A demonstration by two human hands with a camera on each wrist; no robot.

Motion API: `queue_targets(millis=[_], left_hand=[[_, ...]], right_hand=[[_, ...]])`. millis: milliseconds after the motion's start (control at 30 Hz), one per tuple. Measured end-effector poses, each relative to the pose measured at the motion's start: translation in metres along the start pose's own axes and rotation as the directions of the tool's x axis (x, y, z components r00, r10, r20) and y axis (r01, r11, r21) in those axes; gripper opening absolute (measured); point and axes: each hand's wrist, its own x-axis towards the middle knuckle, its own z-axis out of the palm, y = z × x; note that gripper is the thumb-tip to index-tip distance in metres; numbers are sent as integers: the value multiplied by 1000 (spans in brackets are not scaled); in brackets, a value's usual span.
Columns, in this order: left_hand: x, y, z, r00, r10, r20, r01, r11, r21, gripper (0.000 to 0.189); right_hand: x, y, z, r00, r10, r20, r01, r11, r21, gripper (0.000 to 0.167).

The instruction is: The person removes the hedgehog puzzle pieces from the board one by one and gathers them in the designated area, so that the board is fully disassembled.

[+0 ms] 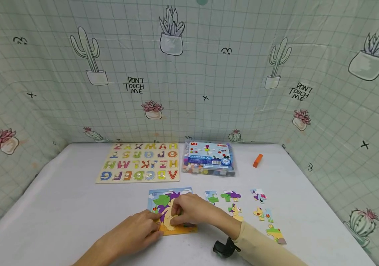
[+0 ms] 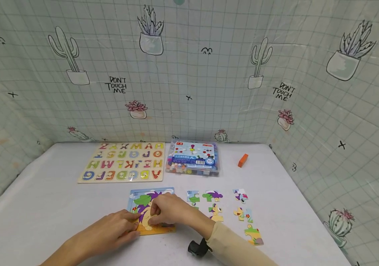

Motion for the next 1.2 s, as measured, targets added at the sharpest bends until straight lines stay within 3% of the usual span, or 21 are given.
queue_targets(millis=[300,400,567,800,900,1000,1100,1200], left_hand=[[-1,1,0,1000,-17,-4,17,1000,1,27],[-1,1,1,1000,-27,-3,27,1000,7,27],[-1,2,2,1000,-31,2,31,999,13,24],[-1,2,2,1000,-28,2,28,999,25,23],[-1,2,2,1000,-31,6,31,999,23,23],[-1,2,1,999,-43,18,42,999,10,24],[0,2,1,999,-48,19,48,999,3,24],[0,2,1,999,-46,11,46,999,7,23]], right_hand=[[-2,-6,-3,998,-31,52,25,995,97,11],[-2,-7,-2,996,-44,82,40,998,46,11],[-3,-6,-2,994,-43,103,55,991,-119,33],[-8,-5,-4,993,93,73,-80,983,-164,39],[-10,-3,-5,993,78,86,-67,990,-123,37],[-12,-1,-10,993,24,115,-23,1000,-10,28],[-16,2,-17,990,-29,138,15,995,96,16],[-22,8,-25,988,-74,139,56,990,132,8]])
